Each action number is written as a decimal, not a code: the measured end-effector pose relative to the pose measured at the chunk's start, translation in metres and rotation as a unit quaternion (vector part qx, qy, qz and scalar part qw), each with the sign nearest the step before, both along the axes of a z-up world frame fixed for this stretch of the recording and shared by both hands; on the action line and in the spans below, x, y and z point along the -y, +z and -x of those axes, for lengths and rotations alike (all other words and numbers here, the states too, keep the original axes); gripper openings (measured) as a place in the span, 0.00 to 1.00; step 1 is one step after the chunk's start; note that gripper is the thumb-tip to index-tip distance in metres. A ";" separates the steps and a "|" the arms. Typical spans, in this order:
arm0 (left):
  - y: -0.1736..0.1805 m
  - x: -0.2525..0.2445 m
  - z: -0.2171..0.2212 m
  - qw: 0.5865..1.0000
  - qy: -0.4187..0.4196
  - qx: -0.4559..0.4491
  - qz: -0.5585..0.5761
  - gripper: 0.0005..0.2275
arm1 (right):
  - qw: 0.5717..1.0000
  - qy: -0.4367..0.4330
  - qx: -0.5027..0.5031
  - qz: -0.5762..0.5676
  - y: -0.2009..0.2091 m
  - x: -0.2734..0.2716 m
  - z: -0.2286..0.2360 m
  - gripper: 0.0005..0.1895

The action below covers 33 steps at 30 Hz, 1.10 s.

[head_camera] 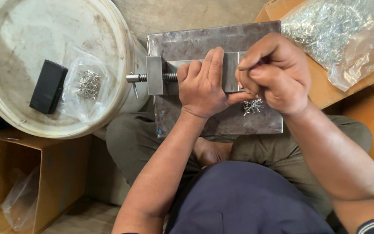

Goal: The person sits on the floor and uses a metal press to assemble small metal components. They place a brass-colored piece into the press, add small metal pins, and tighten the screw mechanism to secure them. The person repeats this process with multiple components.

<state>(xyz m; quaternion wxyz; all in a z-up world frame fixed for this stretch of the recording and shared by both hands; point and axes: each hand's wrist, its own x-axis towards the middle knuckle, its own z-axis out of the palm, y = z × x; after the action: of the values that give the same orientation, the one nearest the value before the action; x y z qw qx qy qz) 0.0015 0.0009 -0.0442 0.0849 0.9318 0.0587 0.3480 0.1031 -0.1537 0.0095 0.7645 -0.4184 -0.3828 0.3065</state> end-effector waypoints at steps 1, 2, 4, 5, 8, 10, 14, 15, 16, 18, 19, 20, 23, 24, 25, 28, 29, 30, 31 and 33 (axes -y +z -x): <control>-0.001 0.001 0.001 1.000 -0.004 0.002 0.001 0.48 | 1.000 -0.004 -0.006 -0.018 -0.001 0.002 0.001 0.05; -0.001 0.000 0.001 1.000 -0.006 0.005 -0.001 0.48 | 0.999 -0.006 -0.011 -0.038 -0.001 0.001 0.001 0.05; -0.001 0.000 0.001 1.000 0.010 0.005 -0.005 0.46 | 1.000 -0.002 0.012 0.011 -0.003 -0.003 0.004 0.04; 0.000 0.000 0.001 1.000 0.018 0.006 -0.008 0.45 | 1.000 0.001 0.016 0.014 -0.003 -0.004 0.004 0.04; 0.000 0.001 -0.001 1.000 0.005 -0.010 0.010 0.46 | 1.000 0.009 0.015 -0.016 -0.001 -0.001 0.003 0.03; -0.002 0.000 0.000 1.000 0.009 -0.006 -0.007 0.44 | 0.999 0.013 0.013 -0.044 0.000 0.005 0.007 0.04; -0.002 -0.001 -0.001 1.000 0.017 -0.004 -0.019 0.43 | 1.000 0.004 0.022 0.017 -0.004 0.002 0.010 0.04; -0.001 -0.002 -0.003 1.000 0.019 -0.004 -0.019 0.44 | 0.999 -0.002 0.025 0.025 -0.004 0.000 0.007 0.04; -0.001 -0.001 -0.001 1.000 0.021 -0.008 -0.018 0.45 | 1.000 -0.010 0.022 0.008 -0.005 -0.001 0.005 0.04; 0.000 0.001 -0.001 1.000 0.015 -0.005 -0.015 0.48 | 0.999 -0.027 0.011 -0.029 -0.004 0.000 0.001 0.05; 0.002 0.001 -0.001 1.000 0.007 0.002 -0.014 0.50 | 0.998 -0.036 0.004 -0.048 -0.003 0.000 -0.001 0.05; 0.003 0.001 0.000 1.000 0.001 0.007 -0.014 0.51 | 0.997 -0.041 -0.007 -0.060 -0.001 0.000 -0.003 0.05; 0.006 0.000 0.001 1.000 0.006 0.014 -0.024 0.53 | 0.995 -0.051 -0.031 -0.079 0.005 -0.004 -0.006 0.06; 0.007 0.000 0.000 1.000 0.006 0.016 -0.026 0.52 | 0.995 -0.052 -0.036 -0.078 0.007 -0.004 -0.006 0.06; 0.007 0.001 0.000 0.999 0.007 0.018 -0.028 0.52 | 0.996 -0.051 -0.033 -0.072 0.009 -0.004 -0.006 0.06; 0.004 0.000 -0.001 0.999 0.006 0.016 -0.030 0.51 | 0.997 -0.049 -0.010 -0.060 0.010 -0.002 -0.005 0.06; 0.003 0.000 0.000 0.999 0.005 0.012 -0.030 0.51 | 0.998 -0.046 0.000 -0.052 0.008 -0.002 -0.003 0.06; 0.003 0.000 0.000 0.999 0.009 0.007 -0.032 0.50 | 0.998 -0.042 0.012 -0.043 0.006 -0.001 -0.001 0.06; 0.002 -0.001 0.000 0.999 0.012 0.003 -0.035 0.49 | 0.999 -0.035 0.025 -0.029 0.004 -0.003 0.002 0.06; 0.003 -0.002 -0.001 0.999 0.014 0.001 -0.037 0.49 | 0.999 -0.027 0.034 -0.003 -0.003 -0.007 0.002 0.06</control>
<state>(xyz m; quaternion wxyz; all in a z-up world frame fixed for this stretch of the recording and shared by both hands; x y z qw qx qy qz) 0.0025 0.0029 -0.0409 0.0459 0.9330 0.0587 0.3520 0.1010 -0.1468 0.0070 0.7604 -0.4364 -0.3981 0.2700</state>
